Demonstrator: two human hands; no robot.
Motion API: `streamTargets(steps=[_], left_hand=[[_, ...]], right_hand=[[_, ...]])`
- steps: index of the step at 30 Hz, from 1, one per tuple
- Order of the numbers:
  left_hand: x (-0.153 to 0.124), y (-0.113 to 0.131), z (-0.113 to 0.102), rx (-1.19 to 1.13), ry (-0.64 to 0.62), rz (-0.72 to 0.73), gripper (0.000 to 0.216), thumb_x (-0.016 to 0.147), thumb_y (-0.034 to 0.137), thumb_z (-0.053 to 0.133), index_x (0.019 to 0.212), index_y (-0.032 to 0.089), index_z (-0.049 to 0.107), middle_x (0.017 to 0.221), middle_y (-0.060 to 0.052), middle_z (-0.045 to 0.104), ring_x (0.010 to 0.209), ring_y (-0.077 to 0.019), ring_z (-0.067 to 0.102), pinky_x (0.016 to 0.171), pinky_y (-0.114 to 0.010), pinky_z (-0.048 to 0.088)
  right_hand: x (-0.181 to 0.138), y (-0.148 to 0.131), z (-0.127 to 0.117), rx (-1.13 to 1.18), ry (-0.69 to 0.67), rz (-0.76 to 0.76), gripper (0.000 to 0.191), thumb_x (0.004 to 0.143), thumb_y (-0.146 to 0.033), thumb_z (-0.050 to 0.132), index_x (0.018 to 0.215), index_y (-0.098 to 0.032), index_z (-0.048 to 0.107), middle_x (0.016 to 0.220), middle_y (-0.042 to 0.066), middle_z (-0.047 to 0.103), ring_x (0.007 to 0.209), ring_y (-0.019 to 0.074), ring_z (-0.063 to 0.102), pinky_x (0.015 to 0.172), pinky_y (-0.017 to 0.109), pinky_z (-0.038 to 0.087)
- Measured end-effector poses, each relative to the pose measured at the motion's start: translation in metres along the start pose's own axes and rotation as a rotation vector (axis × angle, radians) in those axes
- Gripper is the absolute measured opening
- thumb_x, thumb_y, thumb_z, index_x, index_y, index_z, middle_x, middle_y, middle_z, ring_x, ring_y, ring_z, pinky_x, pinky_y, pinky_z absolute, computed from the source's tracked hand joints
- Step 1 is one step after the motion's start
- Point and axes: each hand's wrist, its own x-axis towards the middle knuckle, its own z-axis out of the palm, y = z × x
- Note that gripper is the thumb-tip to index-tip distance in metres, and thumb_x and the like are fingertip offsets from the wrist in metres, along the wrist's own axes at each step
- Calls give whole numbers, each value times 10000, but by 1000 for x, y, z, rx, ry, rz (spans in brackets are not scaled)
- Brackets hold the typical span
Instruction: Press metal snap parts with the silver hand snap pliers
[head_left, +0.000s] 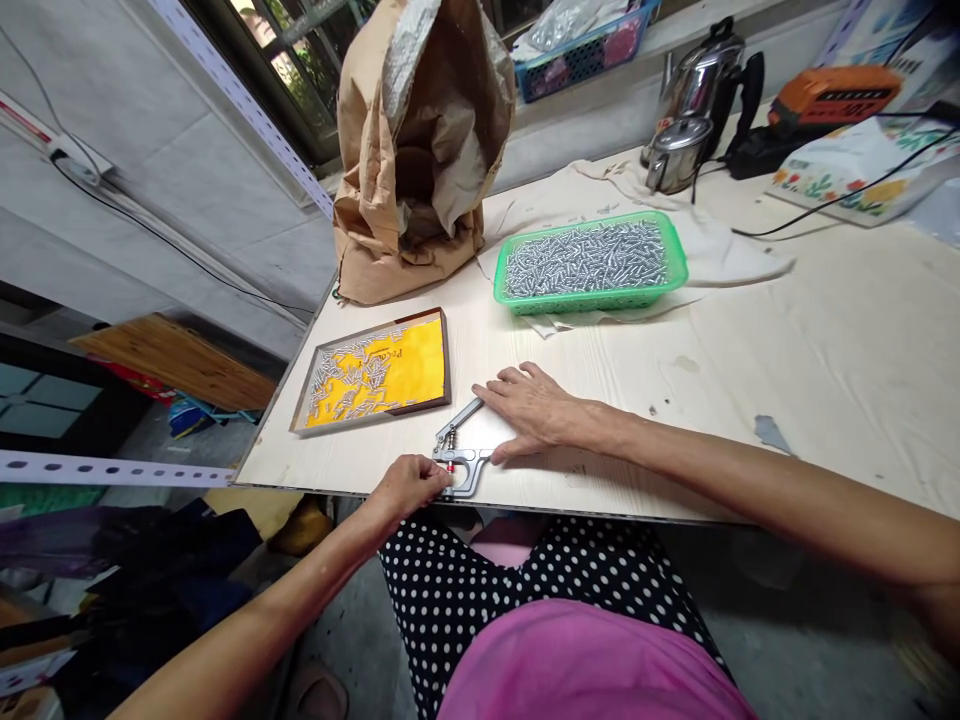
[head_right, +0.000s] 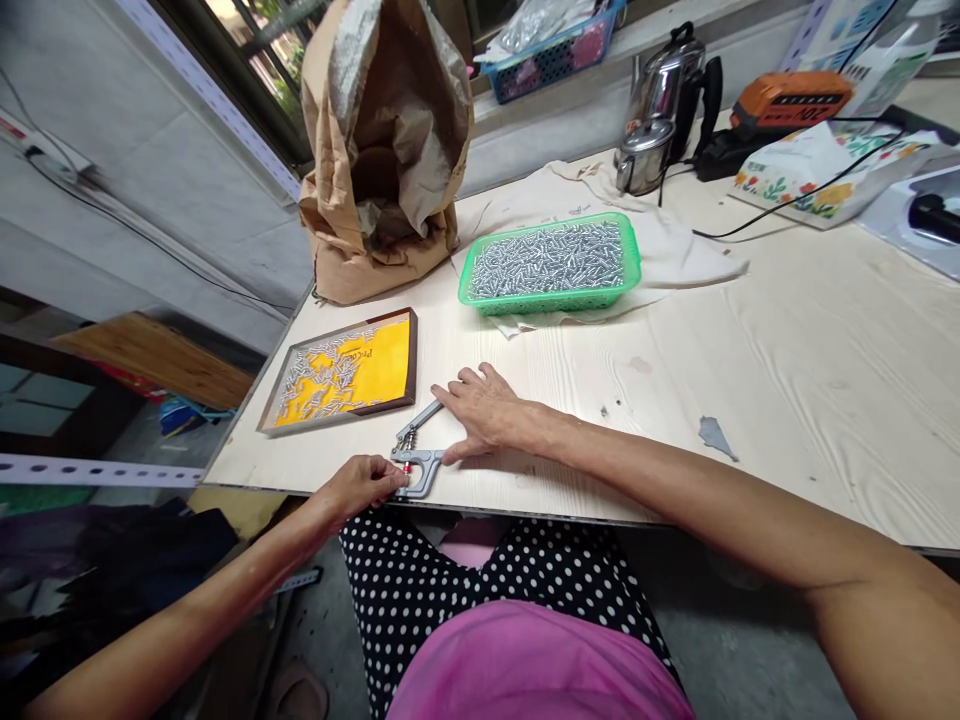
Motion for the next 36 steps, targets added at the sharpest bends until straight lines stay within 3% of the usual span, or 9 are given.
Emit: streamTargets(steps=[3, 7, 11, 13, 18, 22, 25, 32, 36], left_hand=[[0, 1, 0, -4, -9, -6, 422, 610, 574, 620, 634, 153, 589, 527, 18, 517, 524, -127, 449, 506, -231, 314], [2, -1, 0, -11, -26, -6, 427, 622, 580, 620, 634, 155, 580, 513, 27, 497, 509, -122, 433, 504, -235, 311], [0, -1, 0, 65, -29, -6, 391, 725, 537, 591, 658, 151, 599, 530, 18, 504, 529, -142, 469, 529, -252, 354], [-5, 0, 3, 195, 58, 45, 354, 797, 476, 564, 669, 149, 611, 595, -9, 547, 586, -165, 521, 581, -273, 399], [-10, 20, 18, 484, 422, 526, 340, 821, 364, 653, 1093, 164, 611, 1152, -117, 591, 1063, -275, 547, 900, -394, 460], [11, 44, 23, 637, 267, 778, 683, 783, 290, 706, 1378, 182, 387, 1397, -148, 446, 1253, -303, 435, 1036, -474, 390], [24, 57, 19, 719, 152, 782, 670, 781, 288, 709, 1360, 138, 407, 1282, -149, 526, 1150, -293, 494, 996, -448, 419], [26, 61, 20, 637, 197, 735, 166, 865, 293, 637, 974, 168, 625, 927, -70, 592, 920, -236, 533, 813, -347, 448], [30, 60, 23, 631, 205, 732, 116, 888, 275, 607, 871, 169, 651, 870, -60, 602, 893, -219, 535, 796, -324, 438]], right_hand=[[-9, -5, -3, 6, -55, 8, 1013, 634, -693, 743, 1385, -94, 419, 1220, 201, 570, 1137, 367, 447, 1015, 579, 228], [-11, -11, 0, -11, -56, 33, 917, 679, -617, 759, 1356, -84, 446, 1193, 186, 584, 1100, 348, 474, 1034, 616, 200], [-12, -17, 6, -21, -11, 79, 771, 660, -556, 797, 1213, -76, 554, 1109, 177, 599, 1033, 336, 495, 953, 526, 342], [-14, -20, 8, -2, -10, 90, 629, 667, -505, 808, 1090, -85, 605, 1045, 156, 603, 981, 316, 505, 838, 437, 417], [-19, -22, 9, 32, -5, 49, 411, 750, -401, 775, 978, -94, 624, 979, 128, 594, 928, 273, 503, 735, 362, 434], [-20, -20, 5, 50, -39, 51, 574, 711, -412, 808, 1122, -76, 591, 1058, 149, 591, 966, 277, 510, 779, 374, 444], [-21, -21, -1, 38, -90, 158, 697, 641, -461, 849, 1163, -83, 583, 1086, 164, 593, 968, 298, 523, 766, 388, 451], [-18, -22, 0, -7, -74, 124, 139, 850, -264, 709, 877, -141, 651, 899, 101, 625, 875, 234, 553, 716, 336, 399], [-17, -23, 5, -5, -82, 83, 69, 923, -170, 598, 878, -141, 643, 858, 76, 632, 817, 199, 553, 697, 318, 376]])
